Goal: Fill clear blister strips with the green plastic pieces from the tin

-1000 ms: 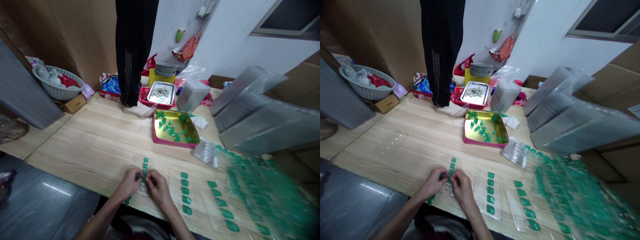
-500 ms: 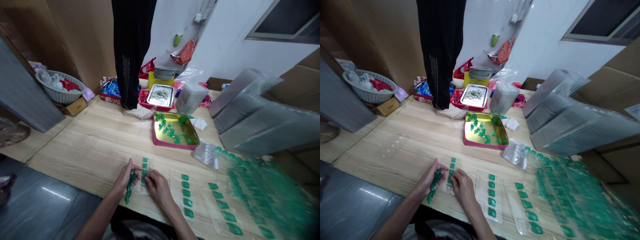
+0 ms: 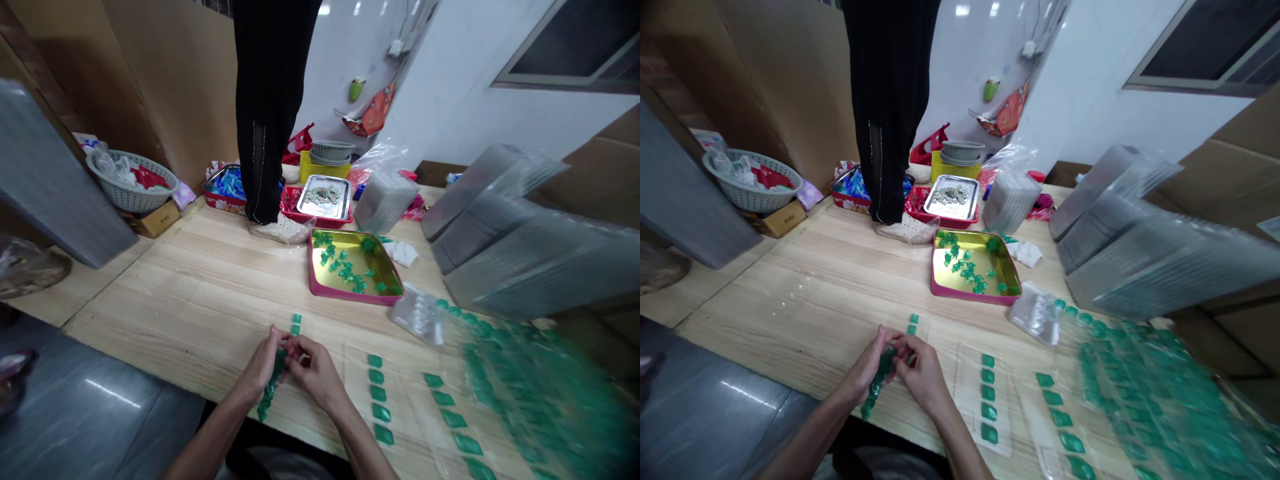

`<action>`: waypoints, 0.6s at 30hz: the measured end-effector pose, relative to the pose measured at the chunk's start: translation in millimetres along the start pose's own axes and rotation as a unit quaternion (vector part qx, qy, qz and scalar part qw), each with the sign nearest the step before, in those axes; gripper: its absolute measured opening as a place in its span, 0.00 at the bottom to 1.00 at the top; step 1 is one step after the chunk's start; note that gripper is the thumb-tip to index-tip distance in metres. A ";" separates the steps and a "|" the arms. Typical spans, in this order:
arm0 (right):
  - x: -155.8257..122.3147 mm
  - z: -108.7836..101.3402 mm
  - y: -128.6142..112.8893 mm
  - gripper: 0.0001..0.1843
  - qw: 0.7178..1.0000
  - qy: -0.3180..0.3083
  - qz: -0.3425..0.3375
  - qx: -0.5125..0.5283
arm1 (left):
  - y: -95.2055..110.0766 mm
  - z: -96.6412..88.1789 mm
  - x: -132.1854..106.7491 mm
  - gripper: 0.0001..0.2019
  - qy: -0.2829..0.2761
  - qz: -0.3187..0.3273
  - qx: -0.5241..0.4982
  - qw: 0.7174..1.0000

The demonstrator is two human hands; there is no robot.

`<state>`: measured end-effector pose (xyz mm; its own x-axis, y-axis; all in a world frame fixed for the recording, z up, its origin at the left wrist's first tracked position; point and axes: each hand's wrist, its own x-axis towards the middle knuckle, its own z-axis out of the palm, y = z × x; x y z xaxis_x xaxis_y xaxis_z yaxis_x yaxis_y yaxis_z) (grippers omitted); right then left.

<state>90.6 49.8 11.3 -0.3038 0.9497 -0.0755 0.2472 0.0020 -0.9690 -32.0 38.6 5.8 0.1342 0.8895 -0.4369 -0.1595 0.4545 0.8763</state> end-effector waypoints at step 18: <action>1.0 -7.1 18.2 0.13 0.964 0.036 0.052 0.257 | 5.7 -10.3 -1.3 0.13 -0.039 -0.010 -0.066 0.997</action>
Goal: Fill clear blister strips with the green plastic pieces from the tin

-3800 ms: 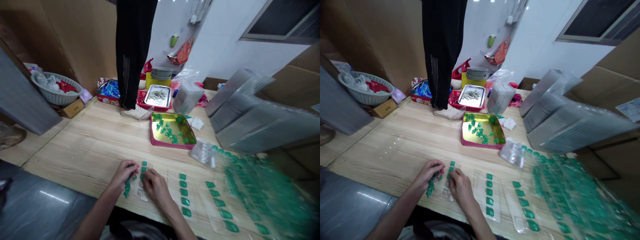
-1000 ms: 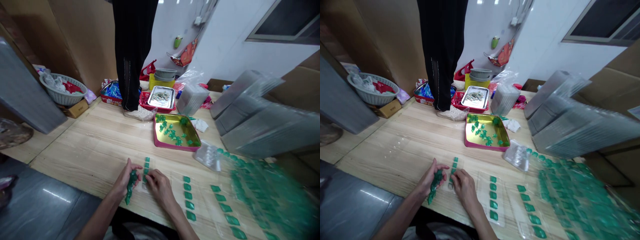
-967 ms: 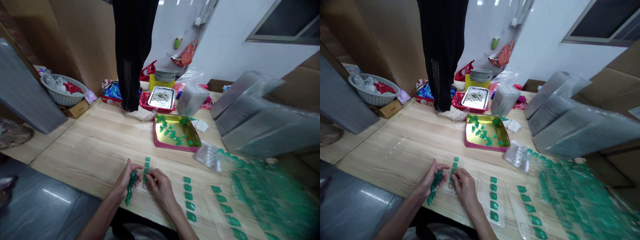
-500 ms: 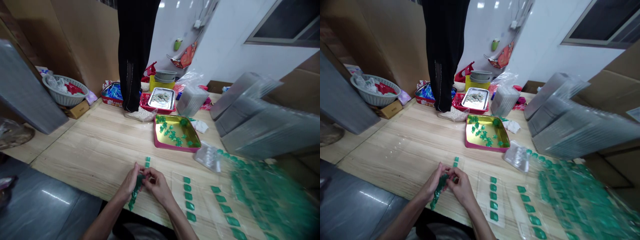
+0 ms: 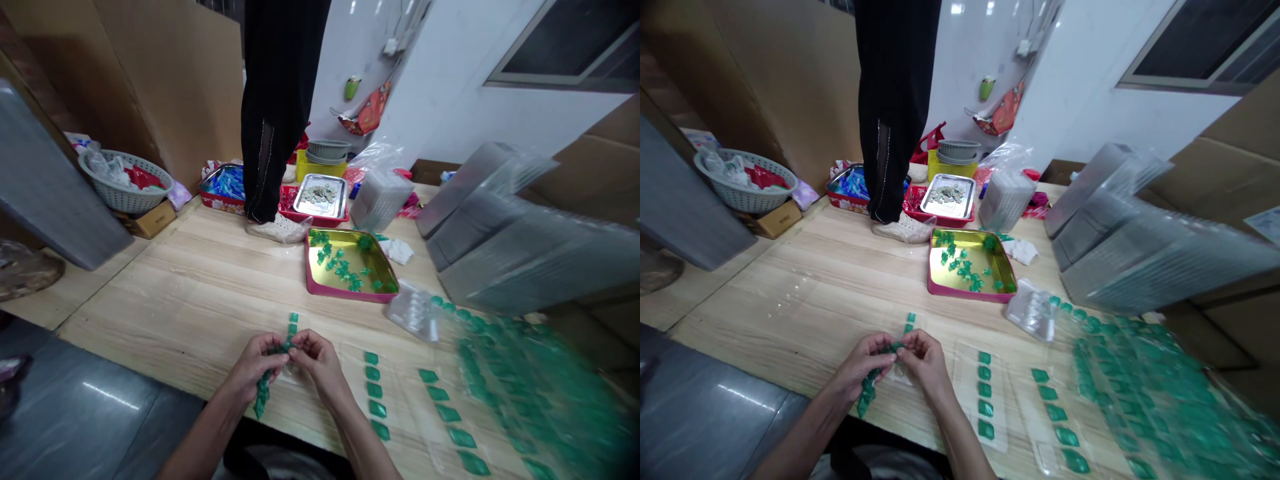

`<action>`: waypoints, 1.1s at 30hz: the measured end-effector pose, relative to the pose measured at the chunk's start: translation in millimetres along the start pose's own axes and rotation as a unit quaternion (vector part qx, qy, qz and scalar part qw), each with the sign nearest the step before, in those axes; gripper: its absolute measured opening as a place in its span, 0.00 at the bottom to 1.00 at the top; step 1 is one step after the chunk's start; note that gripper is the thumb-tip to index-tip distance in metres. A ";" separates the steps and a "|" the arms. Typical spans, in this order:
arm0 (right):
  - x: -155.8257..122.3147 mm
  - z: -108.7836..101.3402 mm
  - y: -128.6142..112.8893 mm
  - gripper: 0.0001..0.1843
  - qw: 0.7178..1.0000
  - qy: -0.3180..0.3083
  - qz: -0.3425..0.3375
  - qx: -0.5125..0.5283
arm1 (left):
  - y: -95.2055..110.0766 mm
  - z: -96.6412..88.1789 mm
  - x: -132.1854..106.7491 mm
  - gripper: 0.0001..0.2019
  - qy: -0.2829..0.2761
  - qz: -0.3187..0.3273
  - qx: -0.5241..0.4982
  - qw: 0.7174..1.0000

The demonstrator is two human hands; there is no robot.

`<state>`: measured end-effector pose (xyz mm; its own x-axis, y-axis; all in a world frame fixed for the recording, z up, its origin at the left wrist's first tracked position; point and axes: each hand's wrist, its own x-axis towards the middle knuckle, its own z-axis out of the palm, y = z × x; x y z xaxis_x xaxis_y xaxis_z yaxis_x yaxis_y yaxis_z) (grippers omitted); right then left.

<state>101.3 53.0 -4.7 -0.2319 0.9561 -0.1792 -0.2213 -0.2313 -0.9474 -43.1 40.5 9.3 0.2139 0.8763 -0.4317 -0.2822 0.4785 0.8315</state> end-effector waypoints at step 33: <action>0.0 2.0 -10.1 0.10 0.978 0.119 0.040 0.164 | 3.3 -3.8 -6.4 0.05 -0.068 -0.057 -0.090 0.992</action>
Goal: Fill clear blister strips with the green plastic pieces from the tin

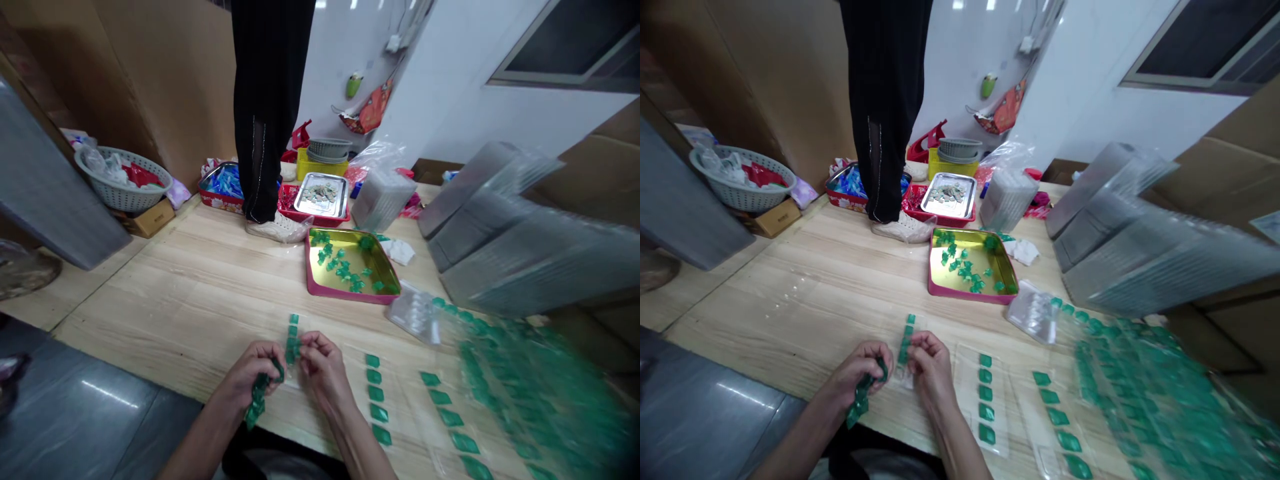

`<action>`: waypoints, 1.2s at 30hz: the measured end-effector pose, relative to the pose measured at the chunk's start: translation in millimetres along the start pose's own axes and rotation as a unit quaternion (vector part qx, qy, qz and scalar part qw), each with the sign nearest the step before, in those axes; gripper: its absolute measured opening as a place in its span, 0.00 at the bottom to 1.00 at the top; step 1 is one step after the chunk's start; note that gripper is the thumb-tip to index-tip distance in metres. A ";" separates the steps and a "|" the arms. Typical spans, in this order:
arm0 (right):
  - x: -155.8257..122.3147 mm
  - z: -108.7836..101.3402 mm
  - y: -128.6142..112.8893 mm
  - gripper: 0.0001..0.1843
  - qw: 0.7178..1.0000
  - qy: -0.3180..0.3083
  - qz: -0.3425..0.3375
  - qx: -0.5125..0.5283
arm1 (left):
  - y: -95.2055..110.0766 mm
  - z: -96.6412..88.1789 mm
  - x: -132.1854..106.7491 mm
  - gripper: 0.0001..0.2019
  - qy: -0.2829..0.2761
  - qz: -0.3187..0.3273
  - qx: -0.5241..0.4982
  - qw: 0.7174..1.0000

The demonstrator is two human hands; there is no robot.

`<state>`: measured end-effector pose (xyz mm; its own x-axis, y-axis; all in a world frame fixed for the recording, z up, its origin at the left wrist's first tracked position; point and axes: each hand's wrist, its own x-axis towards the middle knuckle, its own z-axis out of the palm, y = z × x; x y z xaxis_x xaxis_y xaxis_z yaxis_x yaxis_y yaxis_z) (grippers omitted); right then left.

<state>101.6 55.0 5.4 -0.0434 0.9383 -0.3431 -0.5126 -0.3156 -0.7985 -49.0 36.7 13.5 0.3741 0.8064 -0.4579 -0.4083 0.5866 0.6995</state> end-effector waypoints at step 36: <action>-13.2 -25.9 19.5 0.03 0.879 -0.102 -0.099 -0.454 | -17.1 -3.0 2.4 0.06 0.170 0.093 0.592 0.782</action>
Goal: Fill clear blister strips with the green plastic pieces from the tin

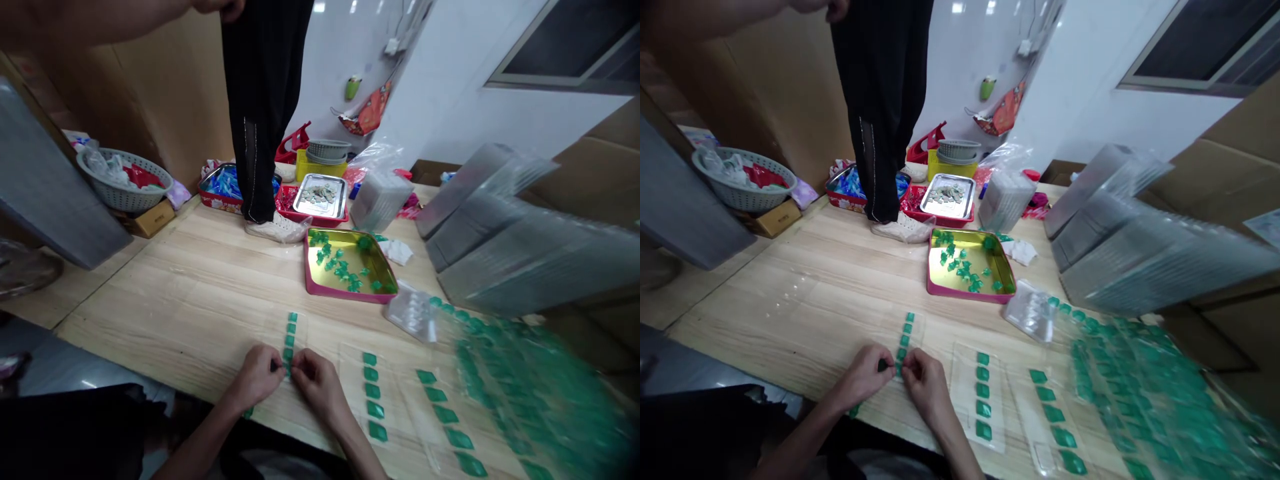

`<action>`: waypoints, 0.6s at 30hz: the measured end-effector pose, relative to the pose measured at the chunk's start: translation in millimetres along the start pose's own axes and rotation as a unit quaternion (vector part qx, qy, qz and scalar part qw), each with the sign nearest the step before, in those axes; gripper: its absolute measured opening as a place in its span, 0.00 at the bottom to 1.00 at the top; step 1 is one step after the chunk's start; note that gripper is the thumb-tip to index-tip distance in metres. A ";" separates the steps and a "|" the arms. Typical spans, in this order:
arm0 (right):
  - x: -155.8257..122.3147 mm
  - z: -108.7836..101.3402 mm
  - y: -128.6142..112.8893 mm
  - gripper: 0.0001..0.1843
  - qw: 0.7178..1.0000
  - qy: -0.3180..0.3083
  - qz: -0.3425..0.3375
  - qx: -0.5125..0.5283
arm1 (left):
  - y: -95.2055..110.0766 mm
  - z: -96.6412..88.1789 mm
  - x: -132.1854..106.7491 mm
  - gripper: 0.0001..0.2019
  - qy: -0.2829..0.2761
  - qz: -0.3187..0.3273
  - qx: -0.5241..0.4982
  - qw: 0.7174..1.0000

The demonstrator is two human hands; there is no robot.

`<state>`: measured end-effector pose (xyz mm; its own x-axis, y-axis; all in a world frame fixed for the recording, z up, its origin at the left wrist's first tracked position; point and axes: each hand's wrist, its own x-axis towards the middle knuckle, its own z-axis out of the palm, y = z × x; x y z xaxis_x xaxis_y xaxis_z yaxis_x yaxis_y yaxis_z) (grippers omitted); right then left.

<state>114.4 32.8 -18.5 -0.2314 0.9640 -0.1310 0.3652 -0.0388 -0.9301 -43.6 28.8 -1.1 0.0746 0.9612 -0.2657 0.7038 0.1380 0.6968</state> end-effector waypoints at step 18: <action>-2.9 2.5 3.4 0.07 0.969 -0.017 -0.176 -0.172 | 5.5 2.9 6.6 0.09 -0.015 0.014 0.036 0.999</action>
<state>114.0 29.2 -22.2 -0.4225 0.8927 0.1569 0.5359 0.3856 -0.7511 -37.2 35.2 -1.0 0.1149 0.9567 -0.2674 0.7504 0.0928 0.6544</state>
